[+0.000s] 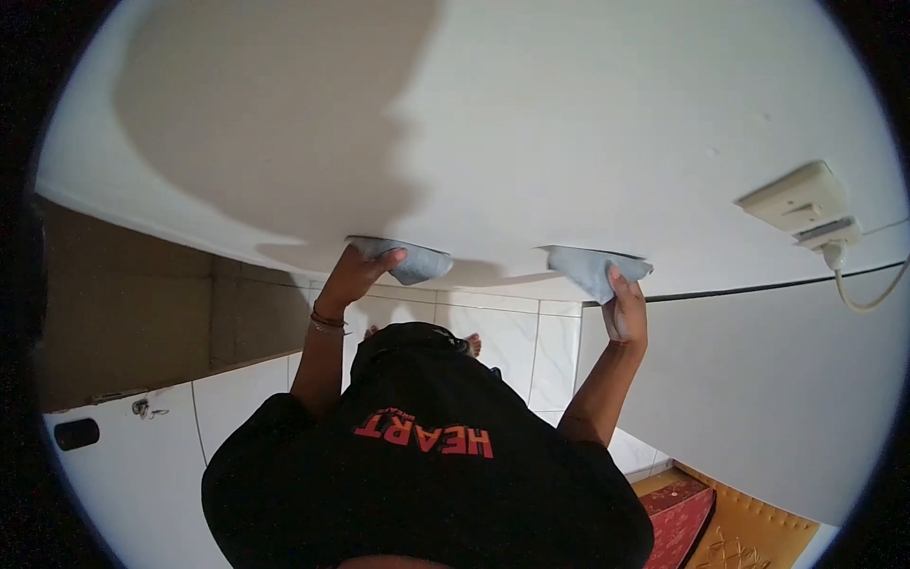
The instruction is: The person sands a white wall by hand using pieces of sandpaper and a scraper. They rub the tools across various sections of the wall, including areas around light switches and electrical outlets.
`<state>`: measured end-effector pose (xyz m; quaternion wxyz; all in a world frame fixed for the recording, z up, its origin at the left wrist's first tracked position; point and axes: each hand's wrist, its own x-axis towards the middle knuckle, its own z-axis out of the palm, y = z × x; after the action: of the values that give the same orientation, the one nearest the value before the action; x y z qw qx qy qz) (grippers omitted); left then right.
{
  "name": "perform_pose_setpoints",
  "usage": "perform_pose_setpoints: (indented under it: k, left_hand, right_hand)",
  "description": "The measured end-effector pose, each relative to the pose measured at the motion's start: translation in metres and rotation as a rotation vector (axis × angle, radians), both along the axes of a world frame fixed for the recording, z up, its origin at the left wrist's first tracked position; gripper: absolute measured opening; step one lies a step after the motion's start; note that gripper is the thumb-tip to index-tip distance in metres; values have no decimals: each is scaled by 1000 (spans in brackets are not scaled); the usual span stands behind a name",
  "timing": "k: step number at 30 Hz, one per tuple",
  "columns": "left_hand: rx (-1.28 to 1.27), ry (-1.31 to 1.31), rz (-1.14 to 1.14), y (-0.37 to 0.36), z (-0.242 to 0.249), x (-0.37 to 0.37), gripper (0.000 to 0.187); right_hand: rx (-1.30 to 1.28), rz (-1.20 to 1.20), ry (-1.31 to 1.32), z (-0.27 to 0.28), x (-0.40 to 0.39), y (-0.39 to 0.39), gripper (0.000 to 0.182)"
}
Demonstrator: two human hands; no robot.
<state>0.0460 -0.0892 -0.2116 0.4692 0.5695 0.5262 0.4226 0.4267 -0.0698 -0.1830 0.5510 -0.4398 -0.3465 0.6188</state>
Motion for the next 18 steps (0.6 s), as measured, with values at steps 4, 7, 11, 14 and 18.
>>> perform_pose_setpoints:
  k: [4,7,11,14,18]
  left_hand:
    - [-189,111,-26,-8,11,-54,42]
    - [4,-31,117,-21,-1,-110,45]
    - [-178,263,174,-33,4,-208,52]
    - [-131,309,203,-41,2,-278,54]
    - [-101,448,321,-58,28,-332,53]
  right_hand:
    - [-73,262,-130,-15,-84,7,47]
    - [-92,373,-171,-23,-166,5,44]
    - [-91,497,-143,-37,-272,2,45]
    - [-133,603,-159,-50,-339,-2,43]
    - [-68,671,-196,-31,-427,-19,44]
